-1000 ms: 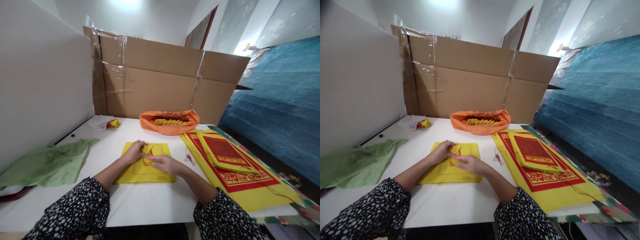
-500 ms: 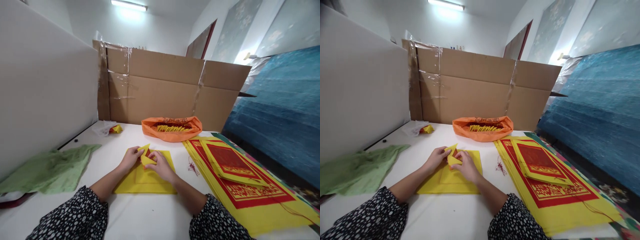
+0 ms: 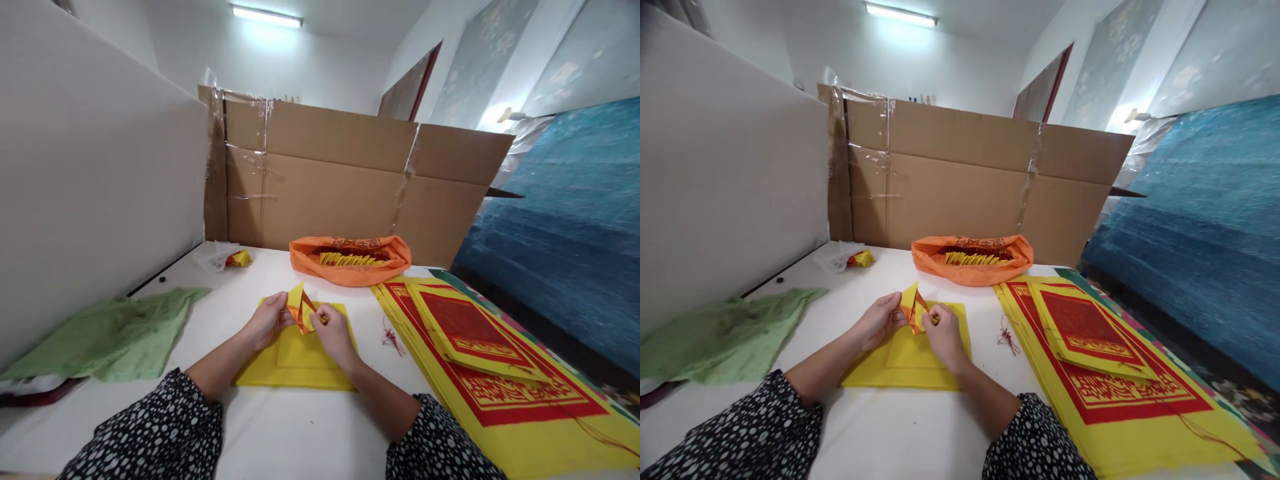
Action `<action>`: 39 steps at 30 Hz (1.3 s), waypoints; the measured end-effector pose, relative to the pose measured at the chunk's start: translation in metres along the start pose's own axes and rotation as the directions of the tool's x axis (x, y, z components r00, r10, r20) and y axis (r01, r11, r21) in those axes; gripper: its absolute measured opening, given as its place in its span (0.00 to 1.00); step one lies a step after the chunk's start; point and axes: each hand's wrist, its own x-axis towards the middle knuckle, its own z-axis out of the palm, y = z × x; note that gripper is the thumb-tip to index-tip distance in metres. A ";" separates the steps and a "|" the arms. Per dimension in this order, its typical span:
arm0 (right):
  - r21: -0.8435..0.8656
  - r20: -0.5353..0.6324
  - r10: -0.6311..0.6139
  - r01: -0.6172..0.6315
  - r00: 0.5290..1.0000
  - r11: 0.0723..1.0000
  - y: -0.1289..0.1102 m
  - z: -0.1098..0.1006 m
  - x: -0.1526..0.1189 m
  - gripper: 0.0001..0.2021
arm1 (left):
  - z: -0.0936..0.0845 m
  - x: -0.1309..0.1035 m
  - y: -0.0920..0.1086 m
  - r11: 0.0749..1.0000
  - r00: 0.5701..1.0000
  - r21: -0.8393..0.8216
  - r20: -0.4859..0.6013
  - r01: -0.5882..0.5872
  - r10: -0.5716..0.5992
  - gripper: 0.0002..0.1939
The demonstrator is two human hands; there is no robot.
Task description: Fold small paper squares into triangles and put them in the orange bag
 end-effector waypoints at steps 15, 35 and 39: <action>0.133 -0.028 -0.021 0.024 0.999 0.991 0.007 -0.008 0.008 0.24 | 0.000 -0.006 0.000 0.577 0.841 0.625 0.283 -0.526 0.461 0.12; 0.132 0.176 -0.064 0.041 0.982 0.990 -0.007 -0.011 0.001 0.07 | 0.008 -0.003 0.006 0.981 0.990 -0.148 0.046 -0.127 0.135 0.12; 0.127 -0.003 0.014 -0.014 1.000 0.992 -0.005 -0.004 -0.001 0.14 | 0.007 -0.003 0.008 0.964 0.999 -0.266 0.038 -0.001 0.011 0.11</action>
